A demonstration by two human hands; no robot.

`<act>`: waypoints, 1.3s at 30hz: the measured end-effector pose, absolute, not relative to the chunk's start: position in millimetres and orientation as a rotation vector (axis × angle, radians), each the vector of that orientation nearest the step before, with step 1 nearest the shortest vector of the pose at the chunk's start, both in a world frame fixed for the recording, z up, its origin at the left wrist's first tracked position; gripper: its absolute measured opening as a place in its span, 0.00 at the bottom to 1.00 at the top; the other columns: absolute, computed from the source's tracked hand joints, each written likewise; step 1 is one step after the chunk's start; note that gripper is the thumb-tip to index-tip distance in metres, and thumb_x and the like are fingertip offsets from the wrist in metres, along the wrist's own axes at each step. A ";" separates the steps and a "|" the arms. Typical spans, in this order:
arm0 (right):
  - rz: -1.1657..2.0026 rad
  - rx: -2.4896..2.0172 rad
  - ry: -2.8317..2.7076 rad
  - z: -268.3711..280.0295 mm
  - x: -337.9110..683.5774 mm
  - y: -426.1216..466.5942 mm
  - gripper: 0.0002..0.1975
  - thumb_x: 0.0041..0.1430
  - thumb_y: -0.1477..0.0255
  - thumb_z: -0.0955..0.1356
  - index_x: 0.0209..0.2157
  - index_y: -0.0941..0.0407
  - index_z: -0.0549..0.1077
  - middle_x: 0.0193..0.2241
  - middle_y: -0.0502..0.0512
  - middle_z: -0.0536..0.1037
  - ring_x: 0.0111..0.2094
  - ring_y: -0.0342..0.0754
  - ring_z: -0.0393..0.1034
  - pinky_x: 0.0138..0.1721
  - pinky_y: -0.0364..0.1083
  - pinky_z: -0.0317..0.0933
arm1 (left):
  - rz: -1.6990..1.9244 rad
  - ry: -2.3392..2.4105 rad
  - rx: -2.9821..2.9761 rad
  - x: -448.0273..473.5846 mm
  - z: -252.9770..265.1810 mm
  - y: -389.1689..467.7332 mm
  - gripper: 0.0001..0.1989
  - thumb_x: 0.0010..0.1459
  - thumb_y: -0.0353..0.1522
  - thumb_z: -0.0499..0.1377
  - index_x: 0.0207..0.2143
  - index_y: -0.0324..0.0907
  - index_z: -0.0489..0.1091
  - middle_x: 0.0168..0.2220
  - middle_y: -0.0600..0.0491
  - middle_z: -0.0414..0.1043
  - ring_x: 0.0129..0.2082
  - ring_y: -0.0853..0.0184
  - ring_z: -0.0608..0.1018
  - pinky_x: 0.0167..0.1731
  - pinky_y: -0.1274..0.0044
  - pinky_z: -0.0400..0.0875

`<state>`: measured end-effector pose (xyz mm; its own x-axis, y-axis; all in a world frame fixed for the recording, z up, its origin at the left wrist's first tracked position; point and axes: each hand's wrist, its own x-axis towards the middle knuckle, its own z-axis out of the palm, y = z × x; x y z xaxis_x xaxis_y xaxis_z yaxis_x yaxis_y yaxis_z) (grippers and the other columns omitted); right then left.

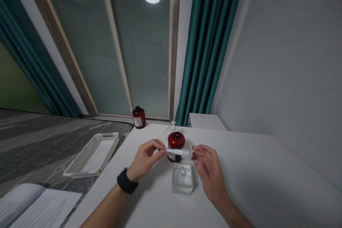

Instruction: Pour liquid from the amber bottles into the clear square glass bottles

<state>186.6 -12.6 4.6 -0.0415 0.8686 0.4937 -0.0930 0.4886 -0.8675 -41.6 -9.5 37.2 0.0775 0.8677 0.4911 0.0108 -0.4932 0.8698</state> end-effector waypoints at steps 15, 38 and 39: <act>0.853 -0.852 -1.369 3.6 190.1 -9.5 0.16 0.65 0.62 0.65 0.51 0.51 0.63 0.39 0.56 0.72 0.39 0.50 0.71 0.44 0.52 0.67 | 1.669 1.565 1.650 -123.2 30.9 16.9 0.09 0.54 0.37 0.62 0.30 0.41 0.69 0.31 0.53 0.72 0.32 0.67 0.73 0.35 0.76 0.68; 0.774 -0.942 -1.568 -0.4 197.3 -4.1 0.11 0.65 0.62 0.64 0.41 0.54 0.71 0.27 0.52 0.75 0.32 0.50 0.73 0.39 0.47 0.65 | 0.816 2.169 1.833 -113.2 -12.1 30.6 0.02 0.52 0.27 0.59 0.28 0.42 0.71 0.25 0.56 0.74 0.26 0.66 0.74 0.29 0.78 0.59; 0.774 -0.942 -1.567 -0.1 197.1 -4.2 0.11 0.65 0.62 0.64 0.41 0.54 0.71 0.27 0.52 0.75 0.32 0.50 0.73 0.39 0.47 0.65 | 0.791 2.175 1.845 -112.3 -10.7 29.9 0.03 0.52 0.27 0.59 0.30 0.42 0.72 0.26 0.55 0.75 0.27 0.66 0.75 0.29 0.78 0.59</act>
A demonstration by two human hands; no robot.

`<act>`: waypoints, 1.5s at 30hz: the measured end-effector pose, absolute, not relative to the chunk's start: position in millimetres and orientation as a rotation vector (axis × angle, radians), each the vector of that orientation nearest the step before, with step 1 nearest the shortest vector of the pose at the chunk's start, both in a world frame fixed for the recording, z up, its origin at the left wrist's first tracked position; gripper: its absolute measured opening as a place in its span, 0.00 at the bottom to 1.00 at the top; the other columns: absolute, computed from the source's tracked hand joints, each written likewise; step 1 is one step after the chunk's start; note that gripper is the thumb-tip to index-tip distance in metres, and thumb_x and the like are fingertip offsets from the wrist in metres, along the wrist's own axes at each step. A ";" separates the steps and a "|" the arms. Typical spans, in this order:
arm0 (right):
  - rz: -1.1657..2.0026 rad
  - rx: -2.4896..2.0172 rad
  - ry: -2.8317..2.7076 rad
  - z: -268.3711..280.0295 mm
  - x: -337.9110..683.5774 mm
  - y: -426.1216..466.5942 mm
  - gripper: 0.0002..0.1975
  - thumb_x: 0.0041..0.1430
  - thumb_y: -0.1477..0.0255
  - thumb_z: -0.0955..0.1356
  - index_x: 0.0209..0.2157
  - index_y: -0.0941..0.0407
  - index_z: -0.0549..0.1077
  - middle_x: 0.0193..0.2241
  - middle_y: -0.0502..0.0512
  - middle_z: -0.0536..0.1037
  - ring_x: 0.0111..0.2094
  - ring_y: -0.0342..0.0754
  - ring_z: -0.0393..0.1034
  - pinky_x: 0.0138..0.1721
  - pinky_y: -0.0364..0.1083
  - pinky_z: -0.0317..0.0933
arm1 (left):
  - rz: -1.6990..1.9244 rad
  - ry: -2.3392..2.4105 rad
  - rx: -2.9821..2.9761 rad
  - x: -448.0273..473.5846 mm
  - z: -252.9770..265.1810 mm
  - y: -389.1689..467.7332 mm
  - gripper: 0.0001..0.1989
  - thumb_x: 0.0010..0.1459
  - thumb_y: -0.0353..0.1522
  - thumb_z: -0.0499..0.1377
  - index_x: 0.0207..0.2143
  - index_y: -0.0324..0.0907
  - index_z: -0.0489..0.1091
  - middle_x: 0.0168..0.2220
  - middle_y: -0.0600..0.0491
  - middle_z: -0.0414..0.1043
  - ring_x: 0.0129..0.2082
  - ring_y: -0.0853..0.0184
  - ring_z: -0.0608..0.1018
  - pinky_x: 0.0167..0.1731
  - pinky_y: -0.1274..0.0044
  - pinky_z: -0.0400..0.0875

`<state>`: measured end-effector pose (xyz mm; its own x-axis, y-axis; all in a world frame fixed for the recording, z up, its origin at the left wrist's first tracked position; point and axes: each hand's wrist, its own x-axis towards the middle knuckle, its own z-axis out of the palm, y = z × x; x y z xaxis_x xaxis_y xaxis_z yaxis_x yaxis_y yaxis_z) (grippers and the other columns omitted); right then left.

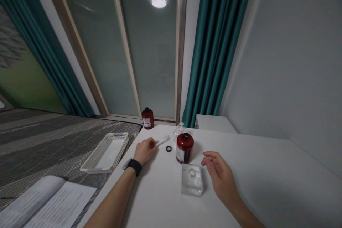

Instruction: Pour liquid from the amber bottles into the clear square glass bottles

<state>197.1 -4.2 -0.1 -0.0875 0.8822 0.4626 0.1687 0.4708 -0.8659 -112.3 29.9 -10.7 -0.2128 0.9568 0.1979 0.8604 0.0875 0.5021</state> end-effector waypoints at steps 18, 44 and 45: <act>0.789 -0.957 -1.645 -0.5 201.0 -4.6 0.10 0.66 0.64 0.63 0.43 0.53 0.71 0.28 0.51 0.74 0.33 0.50 0.72 0.35 0.45 0.64 | 0.659 2.127 1.969 -115.7 -6.6 27.5 0.10 0.54 0.30 0.62 0.41 0.44 0.73 0.37 0.52 0.78 0.37 0.62 0.78 0.34 0.77 0.63; 1.164 -0.980 -2.115 14.6 205.1 -10.8 0.45 0.40 0.79 0.76 0.60 0.53 0.57 0.57 0.59 0.63 0.58 0.58 0.59 0.61 0.57 0.51 | 1.288 1.548 2.121 -67.6 0.8 15.1 0.18 0.63 0.32 0.55 0.55 0.42 0.62 0.47 0.47 0.69 0.41 0.61 0.73 0.43 0.68 0.71; 1.198 -0.994 -2.136 13.4 205.1 -10.0 0.48 0.39 0.78 0.76 0.61 0.53 0.55 0.58 0.60 0.62 0.59 0.59 0.58 0.62 0.58 0.50 | 1.294 1.524 2.105 -64.5 0.7 13.9 0.19 0.63 0.32 0.55 0.56 0.43 0.61 0.48 0.46 0.68 0.42 0.61 0.73 0.44 0.67 0.71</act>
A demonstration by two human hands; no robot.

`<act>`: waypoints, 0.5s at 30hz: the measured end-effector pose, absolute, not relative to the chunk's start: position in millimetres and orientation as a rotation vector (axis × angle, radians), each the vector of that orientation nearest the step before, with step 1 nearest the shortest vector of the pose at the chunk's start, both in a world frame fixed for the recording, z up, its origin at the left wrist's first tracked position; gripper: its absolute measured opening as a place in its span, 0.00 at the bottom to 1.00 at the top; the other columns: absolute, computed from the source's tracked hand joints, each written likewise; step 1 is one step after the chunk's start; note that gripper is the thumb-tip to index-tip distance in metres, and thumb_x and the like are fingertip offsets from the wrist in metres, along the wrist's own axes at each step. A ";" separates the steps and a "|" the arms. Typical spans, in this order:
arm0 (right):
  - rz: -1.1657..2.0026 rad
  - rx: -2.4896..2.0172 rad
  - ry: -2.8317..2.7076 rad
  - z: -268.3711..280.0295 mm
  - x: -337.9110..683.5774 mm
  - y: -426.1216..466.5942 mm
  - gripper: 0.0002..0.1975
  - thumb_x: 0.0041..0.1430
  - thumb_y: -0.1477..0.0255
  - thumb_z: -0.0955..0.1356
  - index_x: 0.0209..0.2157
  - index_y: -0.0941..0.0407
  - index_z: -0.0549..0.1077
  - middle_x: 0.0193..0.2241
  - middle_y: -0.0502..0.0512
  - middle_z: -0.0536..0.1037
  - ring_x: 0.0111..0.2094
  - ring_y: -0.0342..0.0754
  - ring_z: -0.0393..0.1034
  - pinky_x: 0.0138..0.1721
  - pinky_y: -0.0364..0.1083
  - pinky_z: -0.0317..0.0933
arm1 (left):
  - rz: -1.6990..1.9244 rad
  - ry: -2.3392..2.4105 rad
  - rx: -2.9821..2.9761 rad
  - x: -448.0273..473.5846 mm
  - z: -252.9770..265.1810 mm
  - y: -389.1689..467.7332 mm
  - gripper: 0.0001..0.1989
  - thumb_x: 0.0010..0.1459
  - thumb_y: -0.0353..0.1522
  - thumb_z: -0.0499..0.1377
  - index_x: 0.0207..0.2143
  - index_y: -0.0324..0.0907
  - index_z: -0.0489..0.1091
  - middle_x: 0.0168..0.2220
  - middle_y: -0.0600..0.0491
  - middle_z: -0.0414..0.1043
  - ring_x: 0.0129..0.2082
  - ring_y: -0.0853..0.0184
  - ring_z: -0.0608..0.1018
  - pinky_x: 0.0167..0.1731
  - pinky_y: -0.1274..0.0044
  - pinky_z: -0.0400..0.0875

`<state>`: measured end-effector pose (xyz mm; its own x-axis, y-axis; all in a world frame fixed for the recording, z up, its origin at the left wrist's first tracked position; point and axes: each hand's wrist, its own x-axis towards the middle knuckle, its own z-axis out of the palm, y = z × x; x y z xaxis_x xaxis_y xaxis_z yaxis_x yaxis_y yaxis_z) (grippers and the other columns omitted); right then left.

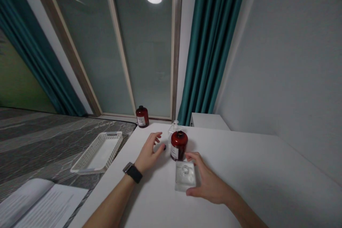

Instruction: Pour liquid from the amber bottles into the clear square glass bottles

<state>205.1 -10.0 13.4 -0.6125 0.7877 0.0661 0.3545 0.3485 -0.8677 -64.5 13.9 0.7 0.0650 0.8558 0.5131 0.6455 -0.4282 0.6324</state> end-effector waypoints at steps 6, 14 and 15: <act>1.240 -1.000 -2.198 3.9 207.9 -2.4 0.44 0.43 0.78 0.76 0.61 0.53 0.59 0.60 0.61 0.65 0.61 0.60 0.58 0.63 0.60 0.50 | 1.287 1.414 2.044 -53.3 -2.8 11.8 0.25 0.60 0.32 0.58 0.59 0.43 0.57 0.54 0.44 0.64 0.47 0.59 0.72 0.48 0.63 0.69; 1.211 -0.927 -2.215 7.1 208.5 -1.9 0.37 0.43 0.77 0.76 0.56 0.52 0.65 0.54 0.58 0.71 0.56 0.59 0.65 0.58 0.57 0.57 | 1.360 1.292 1.928 -24.1 17.6 20.9 0.29 0.58 0.33 0.61 0.60 0.43 0.56 0.55 0.43 0.64 0.53 0.56 0.72 0.52 0.61 0.68; 1.208 -0.929 -2.220 8.1 208.5 -2.3 0.37 0.43 0.77 0.76 0.57 0.53 0.65 0.54 0.58 0.71 0.56 0.59 0.65 0.58 0.57 0.57 | 1.359 1.282 1.939 -19.3 21.6 23.5 0.29 0.57 0.32 0.61 0.60 0.43 0.56 0.56 0.43 0.63 0.53 0.55 0.71 0.53 0.61 0.67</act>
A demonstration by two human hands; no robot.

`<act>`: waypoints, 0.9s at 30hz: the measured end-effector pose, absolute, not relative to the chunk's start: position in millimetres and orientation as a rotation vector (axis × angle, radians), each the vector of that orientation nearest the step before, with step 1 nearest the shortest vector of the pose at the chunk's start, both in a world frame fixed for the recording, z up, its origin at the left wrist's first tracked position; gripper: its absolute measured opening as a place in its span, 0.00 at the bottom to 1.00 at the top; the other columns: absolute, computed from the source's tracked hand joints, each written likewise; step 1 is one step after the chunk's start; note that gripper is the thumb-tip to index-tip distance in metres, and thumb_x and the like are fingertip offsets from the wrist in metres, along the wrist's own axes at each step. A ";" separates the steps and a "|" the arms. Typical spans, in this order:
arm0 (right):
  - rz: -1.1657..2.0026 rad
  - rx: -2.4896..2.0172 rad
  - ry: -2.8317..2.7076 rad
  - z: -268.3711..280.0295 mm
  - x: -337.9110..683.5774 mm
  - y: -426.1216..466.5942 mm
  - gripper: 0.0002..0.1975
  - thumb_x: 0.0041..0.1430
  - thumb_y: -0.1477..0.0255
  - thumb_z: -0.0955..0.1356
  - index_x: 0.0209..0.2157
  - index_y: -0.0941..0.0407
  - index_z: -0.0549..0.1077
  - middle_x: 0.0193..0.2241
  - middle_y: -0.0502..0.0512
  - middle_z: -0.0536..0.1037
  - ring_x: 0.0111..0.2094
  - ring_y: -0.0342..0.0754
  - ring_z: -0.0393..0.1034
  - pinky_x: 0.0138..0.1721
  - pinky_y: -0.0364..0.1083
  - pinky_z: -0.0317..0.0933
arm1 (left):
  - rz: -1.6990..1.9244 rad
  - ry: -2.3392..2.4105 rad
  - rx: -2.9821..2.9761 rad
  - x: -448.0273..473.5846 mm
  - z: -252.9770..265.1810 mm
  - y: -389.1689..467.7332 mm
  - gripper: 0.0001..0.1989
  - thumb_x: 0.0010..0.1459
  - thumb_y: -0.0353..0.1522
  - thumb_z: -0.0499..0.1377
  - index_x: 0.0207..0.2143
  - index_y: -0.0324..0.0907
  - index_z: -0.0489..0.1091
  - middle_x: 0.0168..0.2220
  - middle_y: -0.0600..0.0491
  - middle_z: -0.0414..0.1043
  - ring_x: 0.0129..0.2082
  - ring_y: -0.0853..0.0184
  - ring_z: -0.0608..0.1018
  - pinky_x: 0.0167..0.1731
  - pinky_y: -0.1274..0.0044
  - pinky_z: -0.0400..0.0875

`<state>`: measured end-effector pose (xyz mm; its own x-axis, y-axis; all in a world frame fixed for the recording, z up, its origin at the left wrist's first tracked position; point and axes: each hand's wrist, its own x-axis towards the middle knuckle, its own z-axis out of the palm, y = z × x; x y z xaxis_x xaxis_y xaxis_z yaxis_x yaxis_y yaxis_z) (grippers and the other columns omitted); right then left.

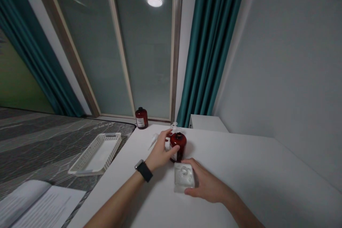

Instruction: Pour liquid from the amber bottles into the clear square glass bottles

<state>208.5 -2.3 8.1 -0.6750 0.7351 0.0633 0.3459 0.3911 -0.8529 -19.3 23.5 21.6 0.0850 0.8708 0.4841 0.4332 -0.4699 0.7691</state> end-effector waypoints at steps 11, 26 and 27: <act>1.209 -0.983 -2.249 12.9 208.9 -3.5 0.38 0.44 0.76 0.76 0.58 0.53 0.63 0.56 0.59 0.69 0.57 0.59 0.63 0.58 0.55 0.57 | 1.331 1.368 1.890 8.4 27.2 40.3 0.25 0.52 0.32 0.65 0.51 0.40 0.65 0.50 0.45 0.69 0.51 0.56 0.74 0.54 0.63 0.67; 1.075 -1.040 -2.281 17.1 226.5 1.8 0.33 0.44 0.77 0.74 0.54 0.50 0.67 0.50 0.57 0.73 0.53 0.61 0.66 0.54 0.58 0.60 | 1.337 1.212 1.776 -31.2 12.5 8.8 0.31 0.52 0.33 0.64 0.58 0.43 0.59 0.53 0.45 0.69 0.52 0.54 0.74 0.56 0.61 0.66; 1.065 -1.031 -2.273 15.0 227.3 2.7 0.34 0.44 0.77 0.73 0.55 0.50 0.66 0.51 0.57 0.73 0.54 0.61 0.65 0.55 0.58 0.60 | 1.361 1.203 1.760 -30.1 9.9 6.8 0.31 0.53 0.33 0.64 0.58 0.42 0.59 0.54 0.44 0.69 0.53 0.54 0.74 0.57 0.60 0.65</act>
